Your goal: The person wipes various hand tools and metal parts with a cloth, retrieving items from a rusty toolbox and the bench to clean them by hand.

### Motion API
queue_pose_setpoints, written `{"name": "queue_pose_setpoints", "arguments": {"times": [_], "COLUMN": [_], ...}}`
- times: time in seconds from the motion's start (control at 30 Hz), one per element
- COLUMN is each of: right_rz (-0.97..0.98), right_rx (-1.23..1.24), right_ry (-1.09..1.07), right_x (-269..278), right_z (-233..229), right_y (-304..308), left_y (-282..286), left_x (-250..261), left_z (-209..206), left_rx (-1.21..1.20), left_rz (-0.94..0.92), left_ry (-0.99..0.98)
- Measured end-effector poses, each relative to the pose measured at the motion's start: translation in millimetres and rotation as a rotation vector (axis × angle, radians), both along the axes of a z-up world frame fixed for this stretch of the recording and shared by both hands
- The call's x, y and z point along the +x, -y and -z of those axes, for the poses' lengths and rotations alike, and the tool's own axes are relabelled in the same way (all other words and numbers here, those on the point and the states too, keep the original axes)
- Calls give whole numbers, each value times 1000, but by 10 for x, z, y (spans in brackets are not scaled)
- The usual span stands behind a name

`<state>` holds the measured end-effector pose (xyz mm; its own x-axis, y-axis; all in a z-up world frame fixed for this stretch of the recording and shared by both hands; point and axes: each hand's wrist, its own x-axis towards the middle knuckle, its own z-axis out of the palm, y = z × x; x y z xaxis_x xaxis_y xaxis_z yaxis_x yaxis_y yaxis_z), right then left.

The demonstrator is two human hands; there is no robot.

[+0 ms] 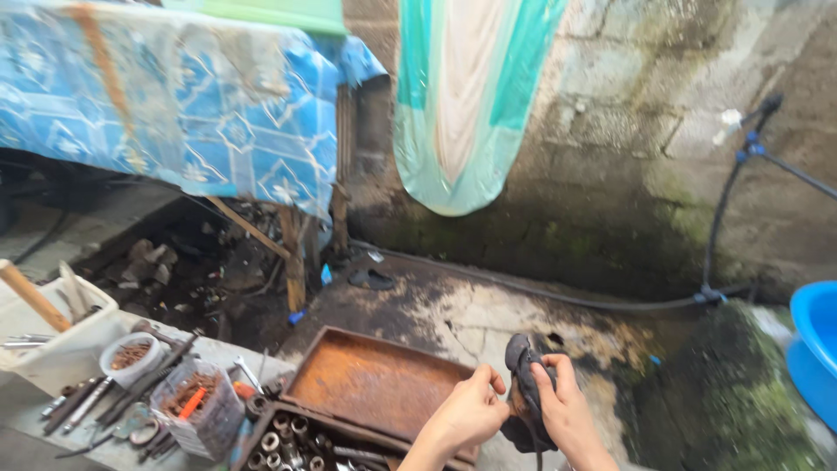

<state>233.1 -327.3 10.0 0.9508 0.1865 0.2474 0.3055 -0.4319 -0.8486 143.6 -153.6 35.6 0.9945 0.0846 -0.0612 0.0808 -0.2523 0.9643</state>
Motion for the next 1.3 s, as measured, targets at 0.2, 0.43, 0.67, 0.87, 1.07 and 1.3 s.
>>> {"name": "queue_pose_setpoints", "arguments": {"times": [0.2, 0.43, 0.67, 0.87, 1.07, 1.3], "right_rz": [-115, 67, -11, -23, -258, -159], "right_rx": [-78, 505, 948, 1009, 734, 700], "right_ry": [-143, -172, -387, -446, -615, -620], "right_x": [-138, 57, -116, -391, -912, -1009], "right_z": [-325, -225, -232, -382, -743, -685], "right_y": [-449, -721, -642, -610, -1069, -1214], "left_y": [-266, -631, -952, -1232, -1127, -1075], "left_x": [-24, -278, -449, -472, -416, -427], "left_z": [-92, -396, -511, -647, -746, -532], "left_rx": [91, -114, -271, -309, -381, -303], "left_rz": [-44, -81, -29, -35, -7, -215], "left_ry": [87, -39, -30, -61, 51, 180]}}
